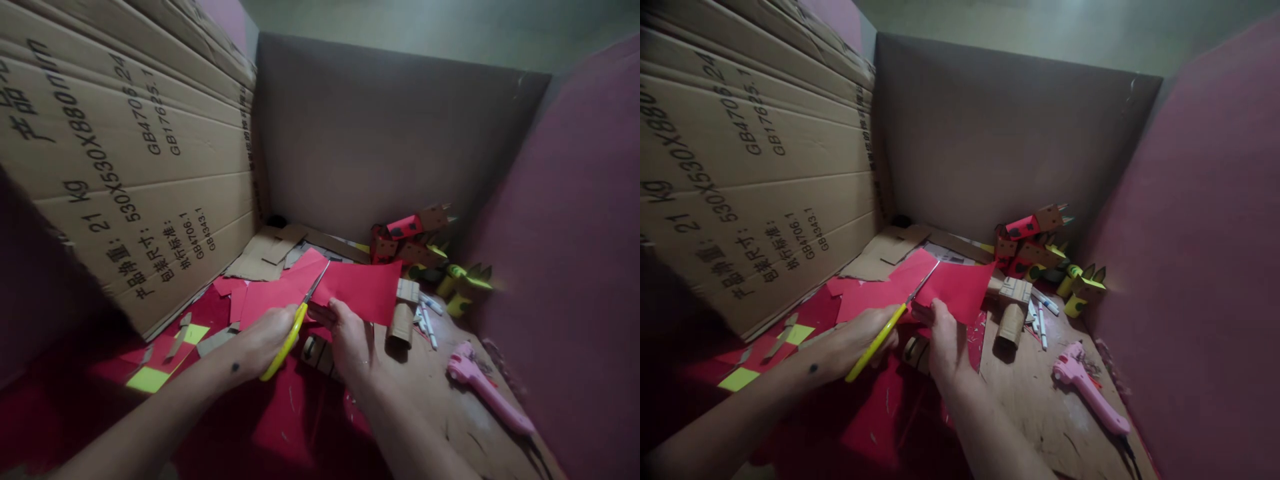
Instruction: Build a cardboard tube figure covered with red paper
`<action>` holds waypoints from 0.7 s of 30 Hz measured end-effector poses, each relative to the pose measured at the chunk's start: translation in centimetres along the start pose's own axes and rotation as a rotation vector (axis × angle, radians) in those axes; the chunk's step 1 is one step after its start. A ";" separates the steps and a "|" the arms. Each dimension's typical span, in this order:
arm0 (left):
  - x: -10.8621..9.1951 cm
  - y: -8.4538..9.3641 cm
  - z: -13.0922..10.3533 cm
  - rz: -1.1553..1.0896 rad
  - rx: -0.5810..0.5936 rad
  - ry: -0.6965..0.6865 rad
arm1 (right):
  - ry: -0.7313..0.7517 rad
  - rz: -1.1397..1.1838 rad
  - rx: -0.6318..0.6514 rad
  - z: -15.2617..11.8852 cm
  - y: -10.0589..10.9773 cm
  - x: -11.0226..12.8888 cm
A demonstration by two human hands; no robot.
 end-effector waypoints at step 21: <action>0.9 0.0 1.0 -0.205 0.039 -0.011 | -0.002 0.067 -0.010 0.7 0.1 -0.1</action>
Point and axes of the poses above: each hand's wrist, its own z-axis towards the middle knuckle, its own y-axis out of the back of the hand, x = y × z, the point moved 1 cm from there along z, towards the middle knuckle, and after that the axes turned 4 degrees about x, right-handed, at the moved point
